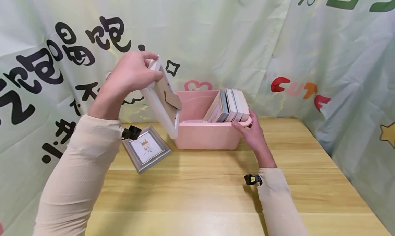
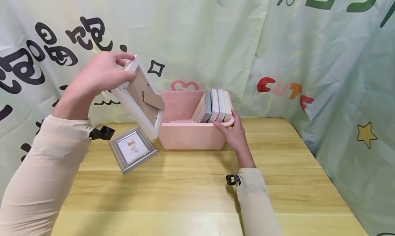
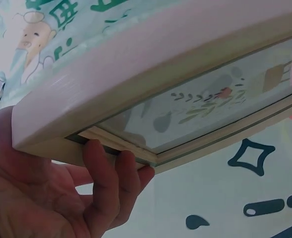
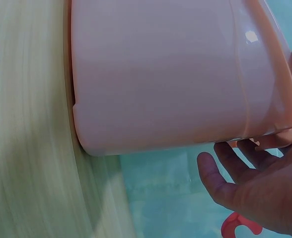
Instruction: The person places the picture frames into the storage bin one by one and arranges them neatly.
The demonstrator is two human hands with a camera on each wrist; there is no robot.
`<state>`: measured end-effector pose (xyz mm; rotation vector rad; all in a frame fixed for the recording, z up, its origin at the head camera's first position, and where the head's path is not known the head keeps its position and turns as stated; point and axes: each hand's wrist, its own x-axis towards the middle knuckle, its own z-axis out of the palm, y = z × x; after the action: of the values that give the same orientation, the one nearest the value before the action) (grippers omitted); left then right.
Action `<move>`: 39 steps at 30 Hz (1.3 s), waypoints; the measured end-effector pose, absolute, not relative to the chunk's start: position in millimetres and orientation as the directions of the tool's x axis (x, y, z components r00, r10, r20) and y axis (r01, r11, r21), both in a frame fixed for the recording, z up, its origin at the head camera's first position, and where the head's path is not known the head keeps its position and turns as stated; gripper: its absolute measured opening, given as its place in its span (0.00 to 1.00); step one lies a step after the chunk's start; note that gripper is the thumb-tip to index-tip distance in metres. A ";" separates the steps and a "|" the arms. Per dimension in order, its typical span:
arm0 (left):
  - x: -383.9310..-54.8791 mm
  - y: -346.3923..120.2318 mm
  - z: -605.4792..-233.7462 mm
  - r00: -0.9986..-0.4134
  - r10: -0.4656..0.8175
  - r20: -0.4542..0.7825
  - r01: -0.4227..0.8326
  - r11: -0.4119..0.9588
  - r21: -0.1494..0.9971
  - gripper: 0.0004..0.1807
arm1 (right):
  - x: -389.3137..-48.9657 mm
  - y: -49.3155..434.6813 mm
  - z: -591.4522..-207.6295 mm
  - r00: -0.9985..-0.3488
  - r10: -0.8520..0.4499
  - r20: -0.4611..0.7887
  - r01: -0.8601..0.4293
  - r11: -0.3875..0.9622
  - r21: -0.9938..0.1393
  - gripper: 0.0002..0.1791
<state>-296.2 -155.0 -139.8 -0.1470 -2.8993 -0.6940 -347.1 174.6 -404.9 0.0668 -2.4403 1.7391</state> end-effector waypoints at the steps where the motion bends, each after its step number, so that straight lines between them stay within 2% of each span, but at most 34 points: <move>1: -298.2 -153.6 -139.9 -0.982 0.055 0.181 0.130 0.890 0.437 0.38 | -347.2 174.5 -405.1 -0.988 0.049 0.144 -0.120 0.330 -0.936 0.54; 20: -340.4 -126.8 -141.2 -0.991 -0.069 0.118 0.010 0.826 0.564 0.34 | -346.6 174.1 -405.6 -0.989 0.050 0.139 -0.115 0.328 -0.938 0.54; 39: -373.9 -111.6 -159.0 -0.976 -0.161 0.144 -0.025 0.747 0.665 0.31 | -346.9 175.6 -407.0 -0.986 0.055 0.155 -0.128 0.329 -0.936 0.54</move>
<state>-373.9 -111.6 -159.0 0.1486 -2.7532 -1.0436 -346.9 175.6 -407.0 0.0674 -2.4273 1.7320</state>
